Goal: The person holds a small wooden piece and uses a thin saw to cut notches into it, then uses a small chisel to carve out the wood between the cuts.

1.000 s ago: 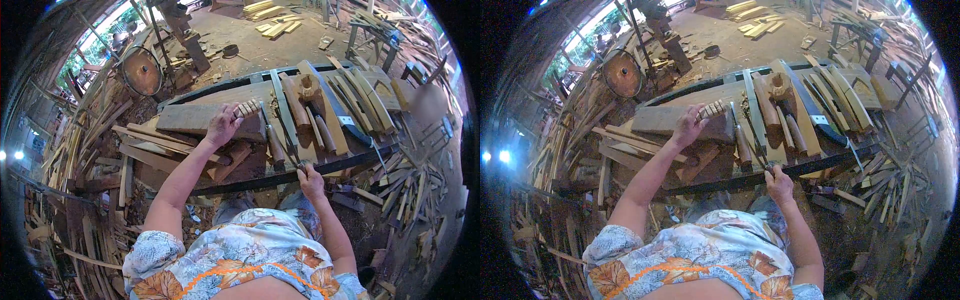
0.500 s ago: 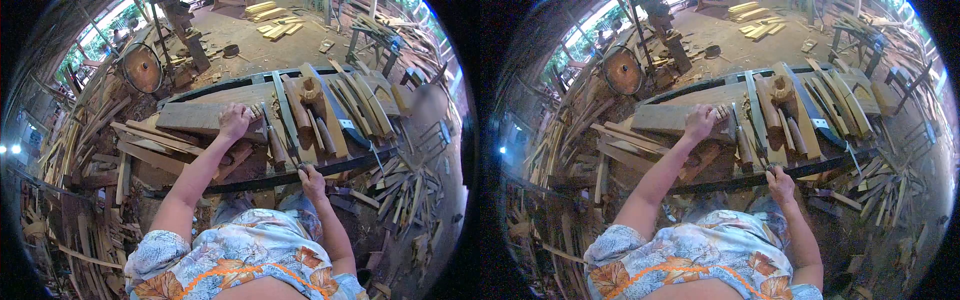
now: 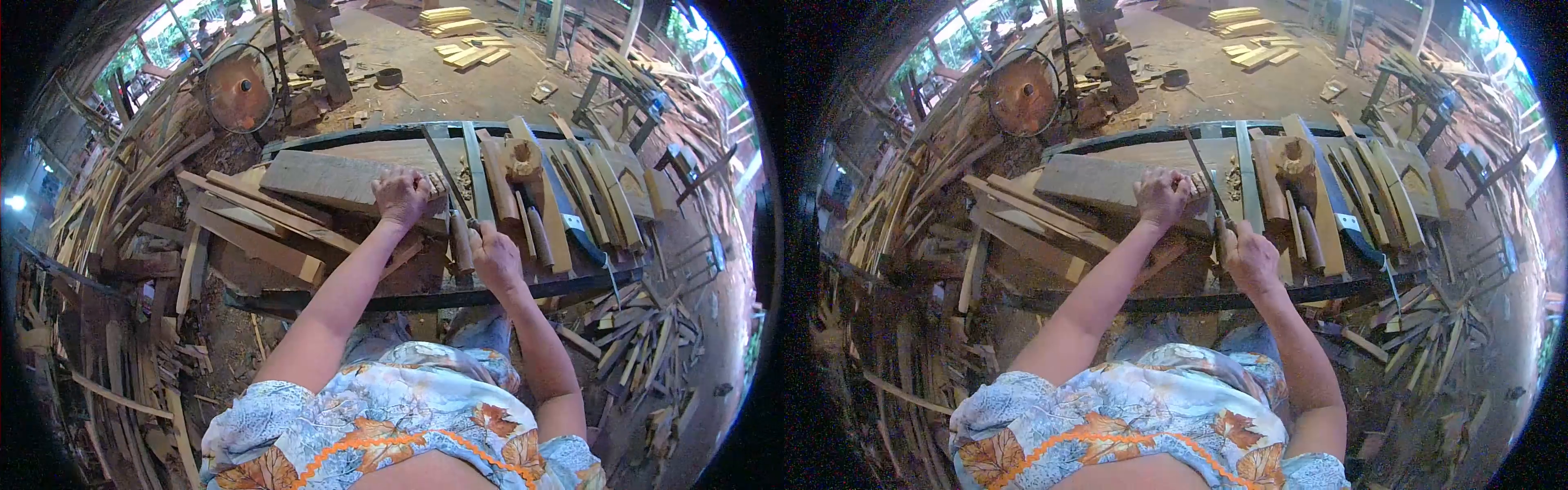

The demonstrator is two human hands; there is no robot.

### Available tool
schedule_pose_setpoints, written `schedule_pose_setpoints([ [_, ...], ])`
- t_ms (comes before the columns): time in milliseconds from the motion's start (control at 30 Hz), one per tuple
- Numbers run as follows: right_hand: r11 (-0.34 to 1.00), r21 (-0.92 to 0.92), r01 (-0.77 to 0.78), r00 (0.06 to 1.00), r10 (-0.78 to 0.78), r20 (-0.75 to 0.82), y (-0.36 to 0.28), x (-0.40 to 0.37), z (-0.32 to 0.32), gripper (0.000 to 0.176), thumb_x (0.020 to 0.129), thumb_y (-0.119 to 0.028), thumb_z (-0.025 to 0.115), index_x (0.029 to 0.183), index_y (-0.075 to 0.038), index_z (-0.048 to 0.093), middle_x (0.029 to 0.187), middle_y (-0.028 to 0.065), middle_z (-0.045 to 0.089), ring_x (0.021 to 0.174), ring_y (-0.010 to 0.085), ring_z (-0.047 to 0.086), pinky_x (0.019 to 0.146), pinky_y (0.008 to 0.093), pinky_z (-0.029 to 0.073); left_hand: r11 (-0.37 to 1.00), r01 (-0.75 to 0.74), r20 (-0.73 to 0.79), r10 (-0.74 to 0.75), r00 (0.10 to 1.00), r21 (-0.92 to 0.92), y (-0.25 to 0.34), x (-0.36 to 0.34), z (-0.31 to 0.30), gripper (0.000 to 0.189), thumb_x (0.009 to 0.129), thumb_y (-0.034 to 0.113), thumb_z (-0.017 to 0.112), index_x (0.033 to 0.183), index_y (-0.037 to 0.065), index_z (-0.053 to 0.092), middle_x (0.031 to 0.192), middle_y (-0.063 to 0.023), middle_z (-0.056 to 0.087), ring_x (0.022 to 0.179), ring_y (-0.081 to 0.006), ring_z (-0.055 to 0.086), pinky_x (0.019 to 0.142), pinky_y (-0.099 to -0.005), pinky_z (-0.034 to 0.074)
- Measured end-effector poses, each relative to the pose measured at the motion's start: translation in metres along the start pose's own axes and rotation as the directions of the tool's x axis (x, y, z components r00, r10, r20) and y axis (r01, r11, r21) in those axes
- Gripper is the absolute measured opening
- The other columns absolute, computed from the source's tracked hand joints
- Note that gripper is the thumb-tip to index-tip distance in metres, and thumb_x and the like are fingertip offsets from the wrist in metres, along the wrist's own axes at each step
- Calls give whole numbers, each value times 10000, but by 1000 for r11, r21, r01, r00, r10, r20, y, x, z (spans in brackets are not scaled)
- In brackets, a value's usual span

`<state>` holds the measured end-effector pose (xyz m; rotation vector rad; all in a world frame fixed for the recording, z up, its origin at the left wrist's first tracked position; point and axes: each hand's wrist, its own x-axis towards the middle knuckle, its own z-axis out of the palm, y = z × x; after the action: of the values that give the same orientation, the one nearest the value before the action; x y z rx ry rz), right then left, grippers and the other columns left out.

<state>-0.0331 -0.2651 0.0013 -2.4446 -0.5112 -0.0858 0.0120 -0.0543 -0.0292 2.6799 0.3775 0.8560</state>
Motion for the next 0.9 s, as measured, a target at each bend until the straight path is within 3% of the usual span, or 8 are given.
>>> schedule_pose_setpoints([
  [267, 996, -94, -7, 1000, 7, -2, 0, 12, 16, 267, 905, -302, 486, 1003, -72, 581, 794, 229, 644, 804, 403, 630, 723, 489, 475, 1000, -4, -33, 4, 999, -4, -1, 0, 2, 221, 776, 372, 584, 794, 168, 665, 917, -47, 610, 938, -268, 535, 810, -437, 368],
  [400, 995, -96, -3, 1000, 2, -14, -4, 11, 12, 274, 905, -312, 488, 966, -58, 573, 788, 228, 645, 791, 407, 630, 712, 490, 478, 1000, 16, 20, -15, 1000, -6, -1, 1, -1, 239, 811, 390, 576, 814, 176, 681, 951, -58, 617, 984, -271, 535, 837, -450, 371],
  [767, 992, -125, -4, 1000, 4, -4, 9, 11, 31, 260, 904, -299, 484, 899, -45, 541, 737, 222, 636, 743, 408, 628, 687, 501, 479, 1000, 6, -10, -6, 1000, 7, -1, 1, 3, 226, 813, 377, 575, 815, 174, 675, 940, -54, 617, 964, -271, 538, 835, -452, 371],
  [900, 988, -142, 57, 998, -61, -23, 7, -8, 20, 240, 907, -280, 478, 920, -46, 529, 710, 215, 630, 698, 411, 623, 643, 497, 481, 1000, 21, 9, -21, 1000, -19, 0, 1, 2, 240, 791, 370, 569, 826, 158, 675, 964, -68, 602, 973, -274, 521, 844, -439, 352],
])
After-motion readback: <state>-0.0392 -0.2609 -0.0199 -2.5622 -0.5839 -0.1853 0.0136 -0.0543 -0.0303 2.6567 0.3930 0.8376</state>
